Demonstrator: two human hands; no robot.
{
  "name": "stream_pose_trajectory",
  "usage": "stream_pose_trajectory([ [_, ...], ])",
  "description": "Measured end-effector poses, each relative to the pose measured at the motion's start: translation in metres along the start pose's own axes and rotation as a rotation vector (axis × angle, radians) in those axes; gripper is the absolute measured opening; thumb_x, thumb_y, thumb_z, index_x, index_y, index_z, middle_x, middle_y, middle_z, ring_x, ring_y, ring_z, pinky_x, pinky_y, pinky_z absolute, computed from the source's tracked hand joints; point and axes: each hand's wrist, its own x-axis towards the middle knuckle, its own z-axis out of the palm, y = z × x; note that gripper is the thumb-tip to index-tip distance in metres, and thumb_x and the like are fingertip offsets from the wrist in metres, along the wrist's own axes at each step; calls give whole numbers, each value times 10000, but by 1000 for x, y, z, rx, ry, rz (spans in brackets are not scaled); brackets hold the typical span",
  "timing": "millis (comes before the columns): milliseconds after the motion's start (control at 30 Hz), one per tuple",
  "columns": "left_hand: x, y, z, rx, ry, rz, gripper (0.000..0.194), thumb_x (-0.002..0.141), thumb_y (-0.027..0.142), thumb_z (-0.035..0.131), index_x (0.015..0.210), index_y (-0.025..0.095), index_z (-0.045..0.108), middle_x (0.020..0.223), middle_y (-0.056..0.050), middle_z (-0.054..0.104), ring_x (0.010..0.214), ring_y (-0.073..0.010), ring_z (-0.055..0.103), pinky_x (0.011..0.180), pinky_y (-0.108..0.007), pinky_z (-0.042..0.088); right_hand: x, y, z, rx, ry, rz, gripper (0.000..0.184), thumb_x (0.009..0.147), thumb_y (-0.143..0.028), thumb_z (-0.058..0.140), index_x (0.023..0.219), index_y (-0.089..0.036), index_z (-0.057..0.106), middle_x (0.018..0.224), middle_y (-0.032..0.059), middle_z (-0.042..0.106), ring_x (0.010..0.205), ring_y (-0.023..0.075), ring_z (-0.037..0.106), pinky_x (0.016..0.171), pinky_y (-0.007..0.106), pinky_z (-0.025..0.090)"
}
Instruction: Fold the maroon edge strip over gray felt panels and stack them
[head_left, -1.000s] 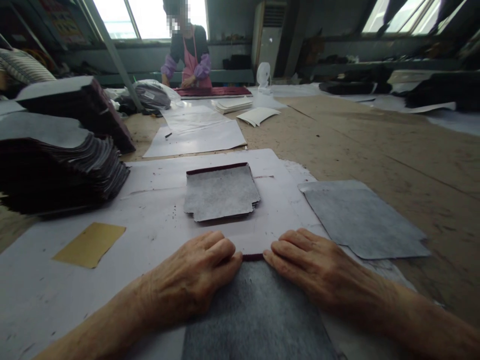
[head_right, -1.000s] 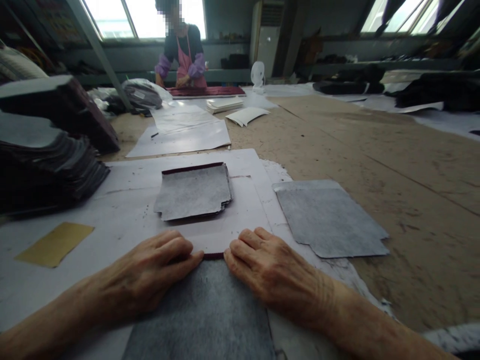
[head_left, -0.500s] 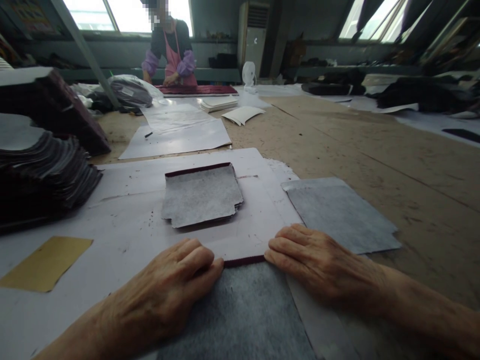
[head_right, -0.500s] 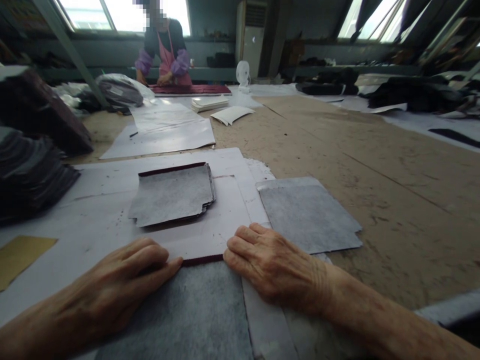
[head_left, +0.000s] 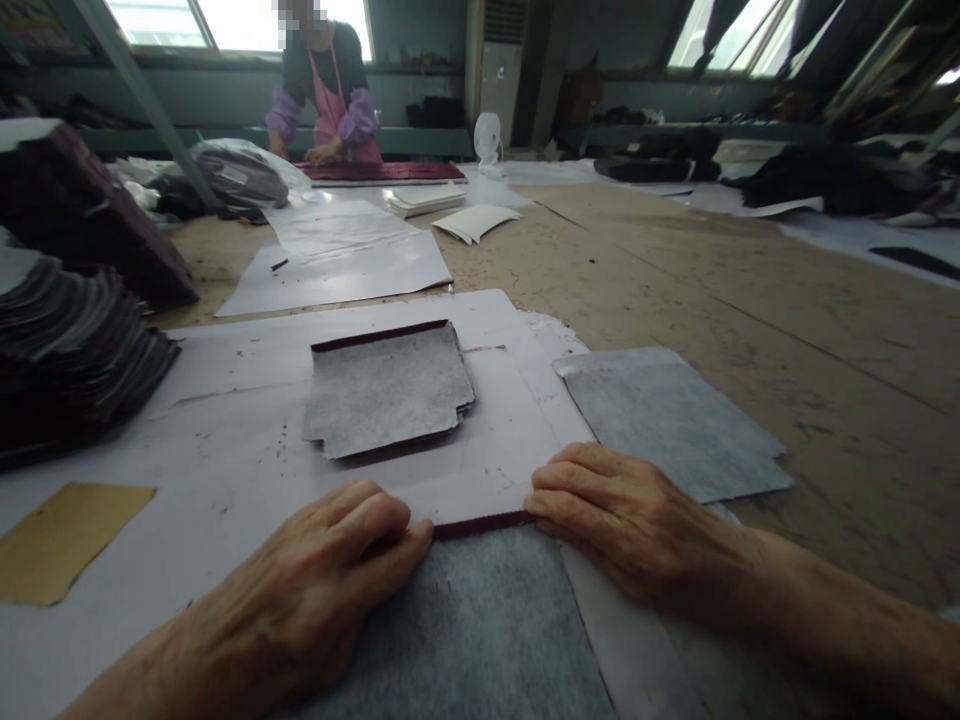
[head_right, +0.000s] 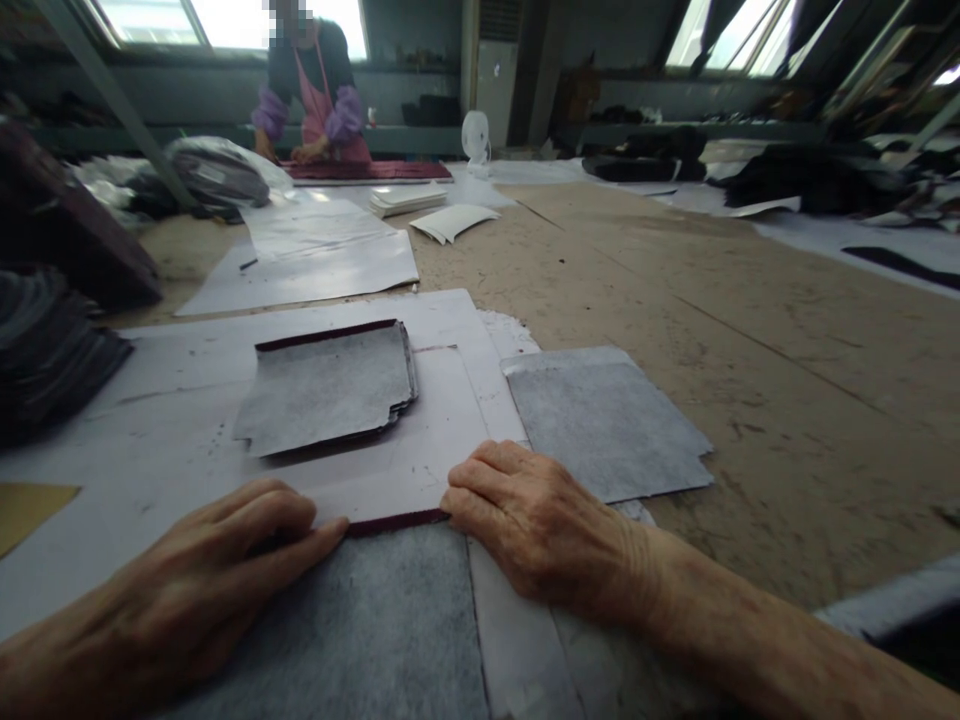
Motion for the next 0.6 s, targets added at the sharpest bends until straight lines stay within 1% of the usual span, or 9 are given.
stream_pose_trajectory([
  [200,-2,-1,1,7,-1,6,377,848,9,337,1179,128,472,879,-78,496,737,-155,445,619,-283,442,-7,0,-2,29,13,-57,260,882,-46,365,1047,-75,564,971,104,603,931,166,503,807,334,474],
  [333,-3,-2,2,23,-7,15,389,843,13,334,1196,123,458,891,-83,501,759,-162,453,643,-296,446,-15,1,-2,45,23,-34,301,881,-29,341,1092,-69,553,1017,113,599,990,172,496,866,354,460],
  [500,-4,-3,4,43,7,22,366,851,28,338,1176,121,476,901,-89,504,770,-167,457,653,-305,436,-17,1,-4,61,25,-34,302,874,-19,349,1095,-70,548,1035,109,600,999,177,489,870,353,459],
  [600,-2,-3,3,52,8,34,346,859,43,347,1165,126,485,878,-80,506,750,-161,448,644,-305,424,-16,-1,-6,33,-30,-56,287,896,-55,341,1109,-54,534,1008,114,601,1011,183,488,855,335,470],
])
